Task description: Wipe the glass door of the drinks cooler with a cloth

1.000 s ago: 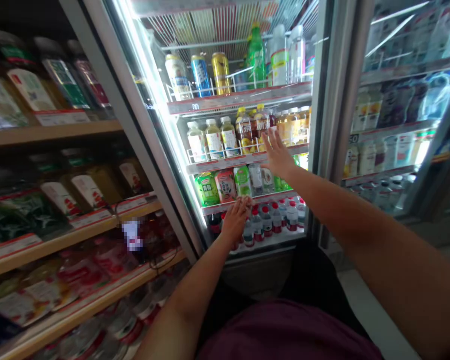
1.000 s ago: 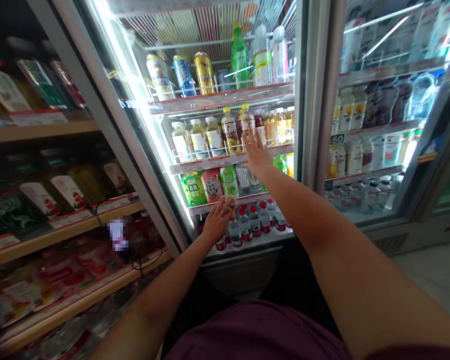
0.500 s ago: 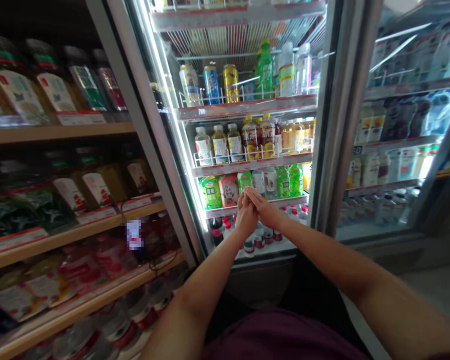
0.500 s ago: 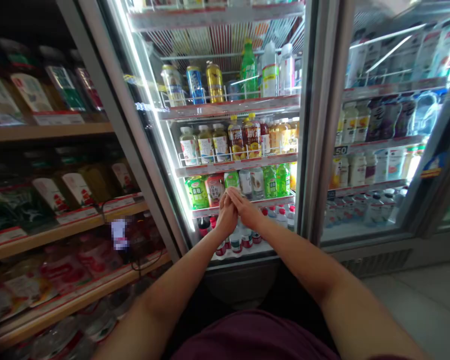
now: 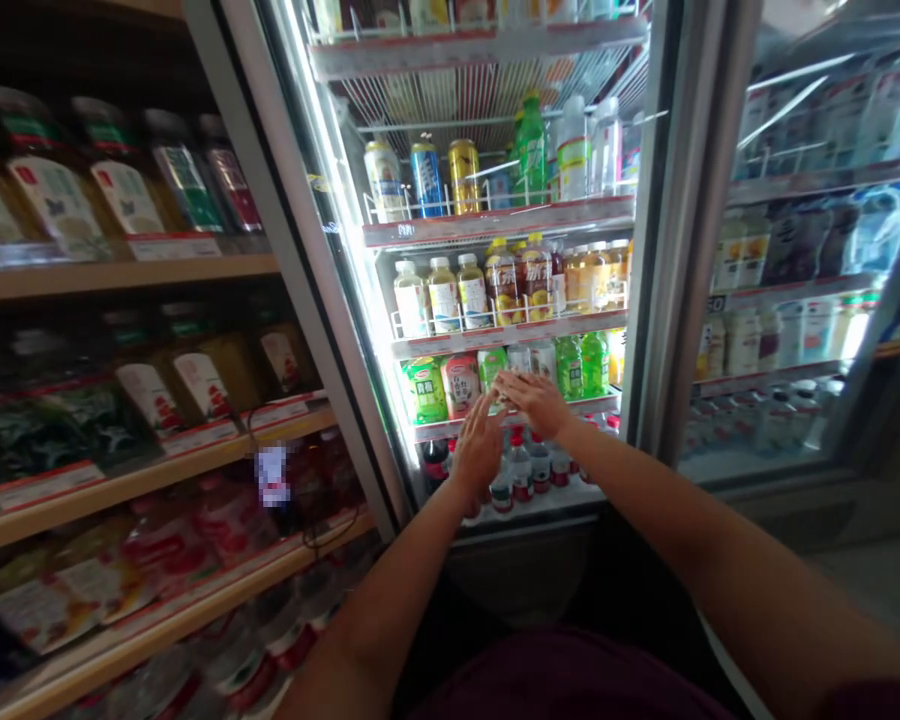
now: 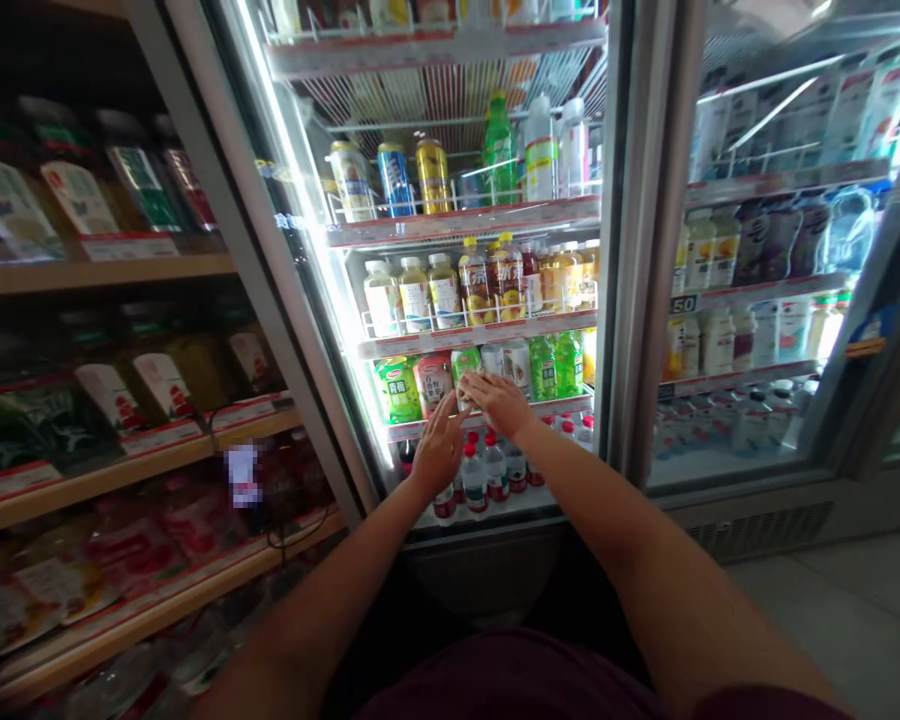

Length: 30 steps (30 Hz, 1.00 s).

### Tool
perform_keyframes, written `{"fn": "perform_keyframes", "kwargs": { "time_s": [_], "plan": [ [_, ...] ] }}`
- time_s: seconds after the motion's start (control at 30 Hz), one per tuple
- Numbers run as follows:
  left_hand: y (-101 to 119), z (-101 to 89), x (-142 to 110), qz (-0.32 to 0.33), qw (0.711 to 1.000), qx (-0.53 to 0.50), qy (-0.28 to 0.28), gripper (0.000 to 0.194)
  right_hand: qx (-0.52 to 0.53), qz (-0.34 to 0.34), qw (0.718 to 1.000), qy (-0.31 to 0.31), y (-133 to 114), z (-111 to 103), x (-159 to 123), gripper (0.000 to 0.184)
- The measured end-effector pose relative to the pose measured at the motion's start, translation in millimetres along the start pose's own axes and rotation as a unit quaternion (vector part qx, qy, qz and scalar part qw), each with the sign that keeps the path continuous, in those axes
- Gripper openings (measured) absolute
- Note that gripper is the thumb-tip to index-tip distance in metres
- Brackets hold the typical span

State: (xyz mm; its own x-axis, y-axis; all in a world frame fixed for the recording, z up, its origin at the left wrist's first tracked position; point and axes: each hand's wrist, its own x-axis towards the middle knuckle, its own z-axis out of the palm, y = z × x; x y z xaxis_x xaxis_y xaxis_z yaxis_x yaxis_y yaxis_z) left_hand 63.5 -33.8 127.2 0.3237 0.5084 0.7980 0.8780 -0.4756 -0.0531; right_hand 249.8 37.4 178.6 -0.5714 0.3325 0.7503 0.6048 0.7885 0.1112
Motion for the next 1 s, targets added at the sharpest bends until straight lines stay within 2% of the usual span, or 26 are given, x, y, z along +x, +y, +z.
{"fn": "perform_keyframes", "kwargs": {
  "time_s": [0.07, 0.17, 0.27, 0.37, 0.63, 0.83, 1.0],
  "plan": [
    [-11.8, -11.8, 1.7, 0.004, 0.998, 0.066, -0.007, 0.048, -0.04, -0.028, 0.998, -0.026, 6.7, -13.2, 3.2, 0.051],
    [-32.9, -31.6, 15.1, -0.039, 0.989, 0.142, -0.014, 0.053, -0.064, -0.061, 0.995, -0.043, 20.7, -34.3, 15.8, 0.05],
    [-54.2, -49.8, 31.7, -0.098, 0.977, 0.187, -0.024, 0.059, -0.068, -0.062, 0.995, -0.032, 34.2, -58.1, 37.9, 0.053],
    [-70.6, -60.3, 40.4, -0.12, 0.97, 0.208, -0.049, 0.063, -0.078, -0.042, 0.996, -0.017, 41.4, -83.7, 64.0, 0.056],
    [-80.2, -58.0, 37.0, -0.106, 0.966, 0.224, -0.069, 0.064, -0.152, 0.003, 0.988, -0.009, 35.0, -139.6, 118.6, 0.055],
    [-88.7, -56.3, 35.7, -0.106, 0.967, 0.219, -0.071, 0.064, -0.143, 0.057, 0.988, 0.007, 33.1, -168.3, 149.1, 0.054],
    [-100.1, -51.7, 33.9, -0.108, 0.968, 0.213, -0.078, 0.067, -0.16, 0.077, 0.983, 0.056, 47.0, -185.6, 165.0, 0.055]
  ]
}}
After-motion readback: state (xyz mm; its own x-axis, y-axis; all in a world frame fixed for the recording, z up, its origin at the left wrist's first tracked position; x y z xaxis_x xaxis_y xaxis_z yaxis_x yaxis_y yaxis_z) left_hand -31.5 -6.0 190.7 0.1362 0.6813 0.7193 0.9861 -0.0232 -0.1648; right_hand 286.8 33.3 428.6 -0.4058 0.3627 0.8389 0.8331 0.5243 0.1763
